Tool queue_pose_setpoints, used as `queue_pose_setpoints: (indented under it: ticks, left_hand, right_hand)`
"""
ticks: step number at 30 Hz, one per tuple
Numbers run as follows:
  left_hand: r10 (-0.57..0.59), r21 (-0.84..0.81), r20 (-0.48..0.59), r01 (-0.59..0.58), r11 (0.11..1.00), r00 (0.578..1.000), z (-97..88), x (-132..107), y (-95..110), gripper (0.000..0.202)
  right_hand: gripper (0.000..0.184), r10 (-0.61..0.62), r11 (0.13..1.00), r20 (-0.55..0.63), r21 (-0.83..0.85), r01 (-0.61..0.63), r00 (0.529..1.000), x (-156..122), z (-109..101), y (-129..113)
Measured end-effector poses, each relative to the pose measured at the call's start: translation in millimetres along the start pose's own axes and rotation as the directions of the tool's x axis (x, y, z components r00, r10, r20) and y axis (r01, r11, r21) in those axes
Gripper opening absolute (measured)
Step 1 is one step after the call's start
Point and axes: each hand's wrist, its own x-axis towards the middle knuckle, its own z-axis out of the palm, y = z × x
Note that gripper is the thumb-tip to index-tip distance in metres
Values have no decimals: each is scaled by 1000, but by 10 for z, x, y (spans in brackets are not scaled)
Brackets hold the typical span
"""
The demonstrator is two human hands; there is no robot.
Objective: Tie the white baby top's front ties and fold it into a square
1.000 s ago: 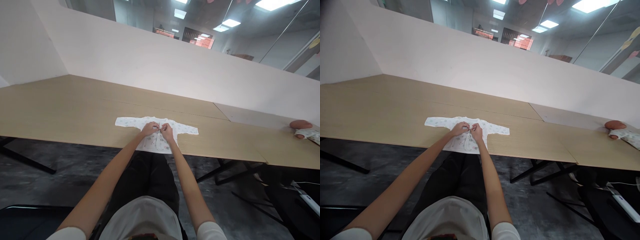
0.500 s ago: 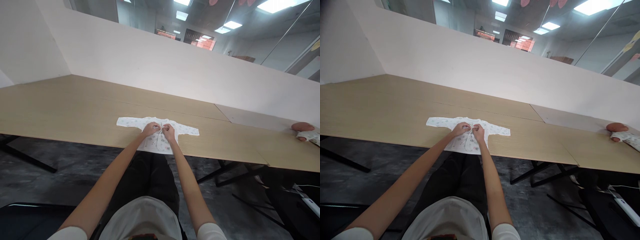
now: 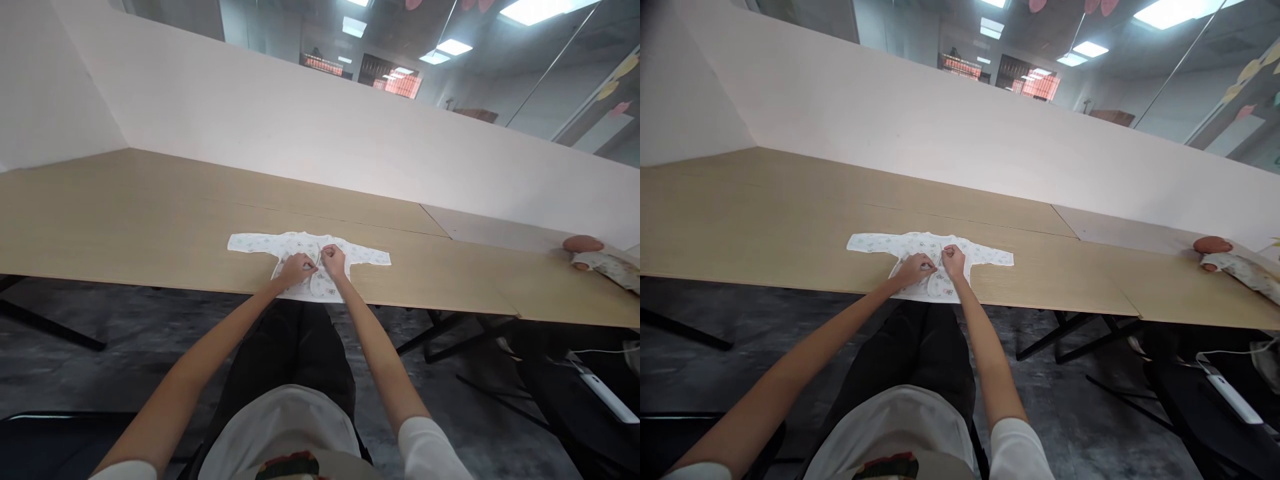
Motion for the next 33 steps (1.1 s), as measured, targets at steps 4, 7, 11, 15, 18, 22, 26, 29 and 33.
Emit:
queue_pose_setpoints:
  ticks: [4, 7, 11, 15, 18, 22, 26, 29, 33]
  left_hand:
    - [-1, -27, -2, 1, 1000, 1000, 32, 17, -65, 21]
    - [13, -53, -18, -14, 998, 1000, 61, 31, -118, 20]
    - [20, -127, -36, -24, 992, 999, 66, 17, -146, 15]
    - [39, -213, -25, -44, 976, 999, 44, -6, -142, 20]
    - [39, -223, -29, -44, 974, 999, 42, -11, -136, 20]
    - [36, -223, -47, -45, 974, 998, 51, -8, -135, 16]
    - [55, -266, -66, -71, 961, 996, 34, -19, -124, 14]
    - [62, -307, -75, -82, 948, 995, 11, -33, -106, 12]
    - [46, -321, -74, -67, 945, 996, -4, -41, -90, 12]
  right_hand:
    - [15, -63, 998, 95, -22, 65, 993, -210, -91, -15]
    - [17, -111, 991, 213, -53, 125, 971, -380, -165, -2]
    - [24, -141, 985, 280, -53, 161, 950, -457, -211, 1]
    - [24, -142, 988, 299, -8, 152, 944, -442, -208, -14]
    - [22, -105, 994, 268, 19, 103, 958, -443, -200, -12]
    - [22, -80, 996, 228, 60, 67, 970, -442, -185, 6]
    - [22, -78, 995, 201, 78, 64, 976, -431, -174, 23]
    - [22, -91, 993, 189, 90, 75, 978, -430, -174, 37]
    - [24, -92, 991, 207, 114, 70, 974, -438, -176, 44]
